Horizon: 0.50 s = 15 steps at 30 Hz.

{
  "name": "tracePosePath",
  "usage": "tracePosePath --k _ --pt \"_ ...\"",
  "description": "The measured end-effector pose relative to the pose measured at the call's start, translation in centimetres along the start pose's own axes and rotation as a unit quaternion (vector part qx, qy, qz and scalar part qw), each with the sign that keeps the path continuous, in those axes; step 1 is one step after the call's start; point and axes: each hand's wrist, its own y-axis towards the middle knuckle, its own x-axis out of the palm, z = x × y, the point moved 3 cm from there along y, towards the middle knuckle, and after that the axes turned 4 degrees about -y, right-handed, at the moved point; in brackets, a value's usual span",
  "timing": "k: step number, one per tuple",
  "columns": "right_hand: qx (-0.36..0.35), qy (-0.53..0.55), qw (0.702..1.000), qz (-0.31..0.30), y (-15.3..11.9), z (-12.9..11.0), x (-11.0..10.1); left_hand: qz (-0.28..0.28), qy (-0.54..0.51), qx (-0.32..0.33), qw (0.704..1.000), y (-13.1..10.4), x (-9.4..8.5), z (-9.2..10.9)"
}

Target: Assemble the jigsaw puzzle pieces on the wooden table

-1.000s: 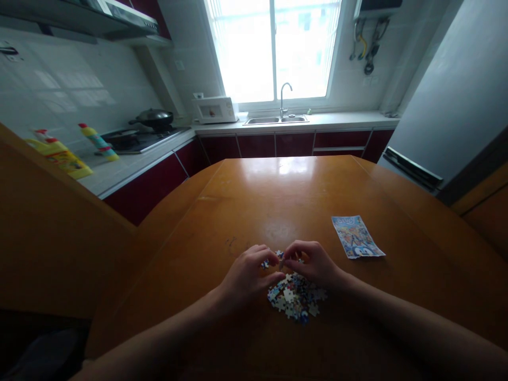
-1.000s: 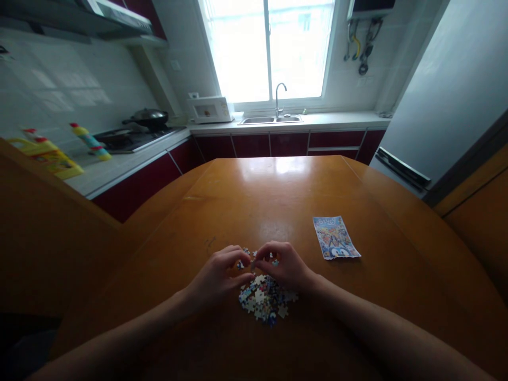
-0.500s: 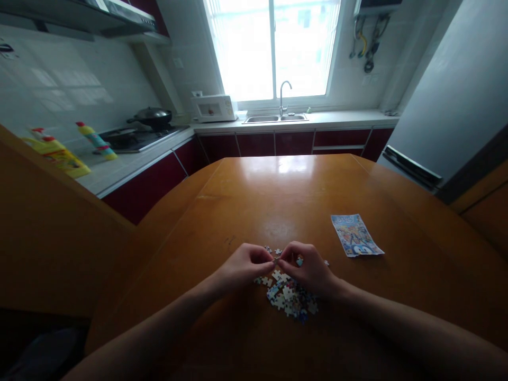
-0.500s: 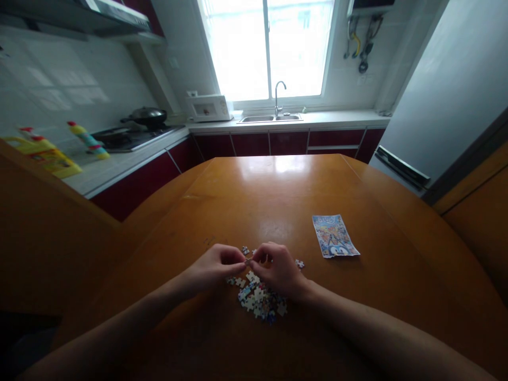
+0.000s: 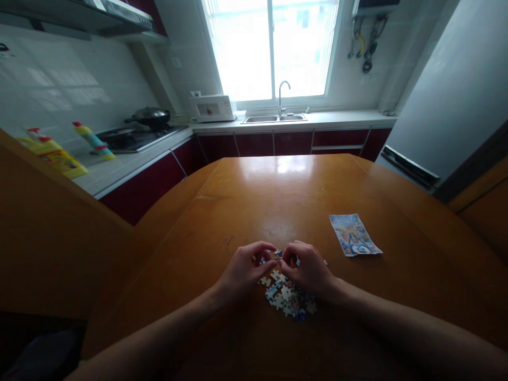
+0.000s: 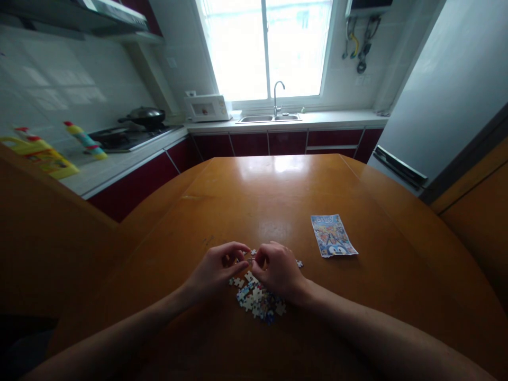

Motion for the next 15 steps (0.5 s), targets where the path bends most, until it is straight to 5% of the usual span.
tracePosePath --k 6,11,15 --pt "0.032 0.016 0.999 -0.023 0.0 0.9 0.3 0.004 0.107 0.083 0.991 0.1 -1.1 0.6" --pt "-0.097 -0.105 0.99 -0.013 0.3 0.5 -0.2 -0.003 0.251 0.064 0.966 1.2 -3.7 -0.1" --pt "-0.18 -0.215 0.958 -0.061 0.5 0.6 -0.2 -0.074 0.373 0.048 0.924 1.2 -4.2 -0.4"
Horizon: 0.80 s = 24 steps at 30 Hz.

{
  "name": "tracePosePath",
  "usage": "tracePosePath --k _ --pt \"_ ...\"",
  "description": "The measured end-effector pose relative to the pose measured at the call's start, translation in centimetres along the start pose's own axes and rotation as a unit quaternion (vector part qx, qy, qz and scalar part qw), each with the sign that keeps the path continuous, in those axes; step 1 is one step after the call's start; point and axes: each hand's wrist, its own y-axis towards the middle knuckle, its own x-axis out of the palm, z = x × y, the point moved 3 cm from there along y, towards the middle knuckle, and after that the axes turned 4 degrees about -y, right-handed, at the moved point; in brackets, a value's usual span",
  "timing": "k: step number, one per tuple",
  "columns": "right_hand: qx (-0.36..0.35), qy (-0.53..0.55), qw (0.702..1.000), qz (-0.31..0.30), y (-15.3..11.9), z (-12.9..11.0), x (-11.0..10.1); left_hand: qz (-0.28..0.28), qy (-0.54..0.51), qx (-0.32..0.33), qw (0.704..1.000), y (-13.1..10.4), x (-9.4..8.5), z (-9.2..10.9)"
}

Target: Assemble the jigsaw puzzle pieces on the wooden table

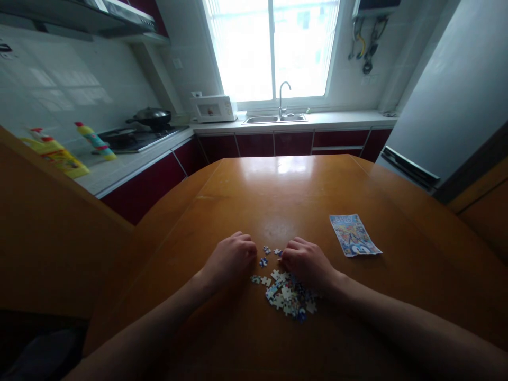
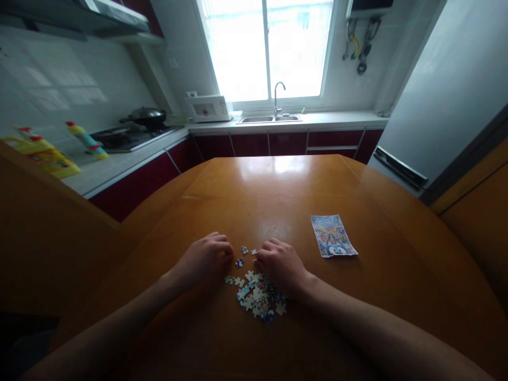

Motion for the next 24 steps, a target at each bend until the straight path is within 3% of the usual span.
tracePosePath --k 4,6,9,12,18,24 --pt "-0.085 -0.041 0.995 -0.021 0.0 0.3 -0.4 -0.066 0.03 0.019 0.997 -0.5 -0.1 1.0" --pt "-0.113 -0.038 0.992 -0.027 -0.1 0.3 -0.6 -0.069 0.04 0.026 0.996 -0.7 -0.2 1.6" --pt "-0.106 -0.011 0.994 -0.023 -0.1 0.6 -0.7 -0.041 0.023 0.028 0.999 -0.9 -0.2 2.2" --pt "-0.085 0.021 0.996 -0.017 -0.1 0.9 -0.8 -0.055 -0.053 0.066 0.995 -1.2 0.4 2.8" --pt "-0.171 0.077 0.979 -0.075 -0.3 0.3 -1.5 -0.083 -0.129 0.117 0.981 -1.6 1.2 3.1" --pt "-0.185 0.034 0.98 -0.061 -0.4 0.2 -0.5 -0.097 -0.131 0.147 0.976 -1.3 0.7 3.9"
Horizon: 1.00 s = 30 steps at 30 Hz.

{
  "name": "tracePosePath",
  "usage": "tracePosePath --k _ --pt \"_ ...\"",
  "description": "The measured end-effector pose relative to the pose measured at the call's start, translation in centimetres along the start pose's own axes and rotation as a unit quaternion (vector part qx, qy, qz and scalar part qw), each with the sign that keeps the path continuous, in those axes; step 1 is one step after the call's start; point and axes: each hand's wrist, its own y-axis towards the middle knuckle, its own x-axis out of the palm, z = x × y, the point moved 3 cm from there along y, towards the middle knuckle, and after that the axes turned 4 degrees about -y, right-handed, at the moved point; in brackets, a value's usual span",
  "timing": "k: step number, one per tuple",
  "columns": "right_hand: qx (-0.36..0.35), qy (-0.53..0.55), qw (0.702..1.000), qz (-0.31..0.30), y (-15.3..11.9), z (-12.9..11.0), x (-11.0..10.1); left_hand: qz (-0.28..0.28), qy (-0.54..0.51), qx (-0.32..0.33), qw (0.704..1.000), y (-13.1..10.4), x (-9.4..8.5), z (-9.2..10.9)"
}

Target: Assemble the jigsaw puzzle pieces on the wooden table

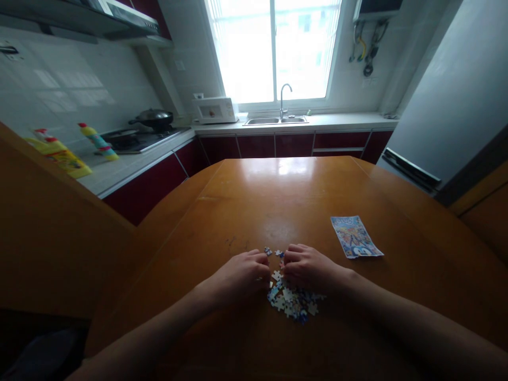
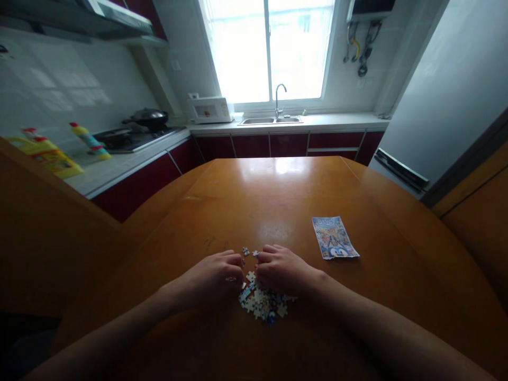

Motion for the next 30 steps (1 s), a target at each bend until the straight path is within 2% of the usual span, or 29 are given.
tracePosePath --k 2,4,7,9,11,15,19,22,24,27,30 --pt "0.008 -0.023 1.0 0.01 0.0 0.1 0.3 -0.004 0.012 -0.005 1.0 0.0 -0.2 -0.1" --pt "0.03 -0.028 0.999 0.03 0.1 0.3 0.3 0.016 0.024 -0.03 0.999 -0.2 -0.6 -0.9" --pt "0.073 -0.009 0.995 0.064 0.0 0.6 -0.1 0.047 0.035 -0.12 0.991 -0.7 -1.2 -2.9" --pt "0.093 0.014 0.992 0.083 -0.1 0.7 -0.4 0.019 0.011 -0.184 0.983 -1.1 -1.3 -4.2" --pt "0.11 0.037 0.988 0.1 -0.1 0.9 -0.6 -0.011 -0.02 -0.219 0.975 -1.3 -1.3 -5.1" --pt "0.172 0.068 0.976 0.116 -0.3 1.7 -1.3 0.008 -0.052 -0.249 0.967 -1.5 -1.5 -5.4" --pt "0.264 0.054 0.956 0.118 -1.4 2.8 -3.2 0.052 -0.009 -0.24 0.969 -1.4 -1.5 -4.7" --pt "0.344 0.04 0.935 0.084 -3.5 3.0 -4.5 0.078 -0.017 -0.171 0.982 -0.7 -1.1 -3.4" --pt "0.39 0.061 0.919 0.023 -5.4 2.4 -4.7 0.076 -0.038 -0.132 0.988 -0.2 -0.5 -2.5" --pt "0.434 0.11 0.891 -0.074 -8.0 0.8 -4.4 0.063 -0.035 -0.123 0.99 0.3 0.6 -1.8" --pt "0.449 0.123 0.878 -0.112 -9.4 -0.9 -4.0 0.076 -0.039 -0.112 0.99 0.1 1.5 -1.6"
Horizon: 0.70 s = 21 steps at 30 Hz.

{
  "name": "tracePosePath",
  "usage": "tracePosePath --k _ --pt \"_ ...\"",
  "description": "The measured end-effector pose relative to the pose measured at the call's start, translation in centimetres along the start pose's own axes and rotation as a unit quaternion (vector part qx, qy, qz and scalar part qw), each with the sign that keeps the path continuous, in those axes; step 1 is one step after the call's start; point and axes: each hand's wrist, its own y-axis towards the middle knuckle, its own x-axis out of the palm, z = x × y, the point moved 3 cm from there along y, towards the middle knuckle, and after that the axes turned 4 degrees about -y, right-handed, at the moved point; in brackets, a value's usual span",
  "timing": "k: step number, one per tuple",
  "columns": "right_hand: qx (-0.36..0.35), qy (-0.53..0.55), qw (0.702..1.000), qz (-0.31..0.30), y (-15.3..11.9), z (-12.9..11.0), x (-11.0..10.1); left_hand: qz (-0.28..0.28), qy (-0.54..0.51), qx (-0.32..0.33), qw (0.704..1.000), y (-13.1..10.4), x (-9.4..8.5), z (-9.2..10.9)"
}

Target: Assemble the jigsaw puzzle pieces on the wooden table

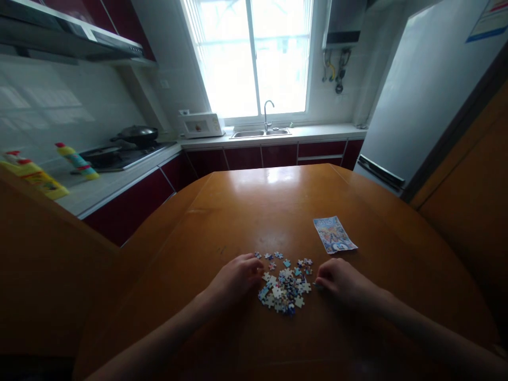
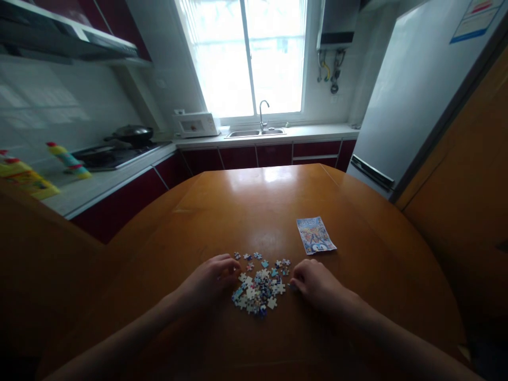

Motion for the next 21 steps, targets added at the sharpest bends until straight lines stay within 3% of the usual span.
tracePosePath --k 6,13,18,21 --pt "0.014 -0.063 0.995 0.071 -1.0 -1.7 -0.5 0.023 0.034 0.052 0.998 -0.5 1.8 -0.4" --pt "-0.085 -0.091 0.991 0.052 -0.2 -4.0 -0.3 0.063 0.075 0.081 0.992 0.3 1.8 -0.7" --pt "-0.131 -0.095 0.985 0.057 -0.1 -3.9 0.8 0.052 0.095 0.026 0.994 0.0 0.8 -0.9" --pt "-0.147 -0.105 0.982 0.06 -0.3 -4.1 0.6 0.079 0.094 -0.016 0.992 -0.1 0.5 -0.9"
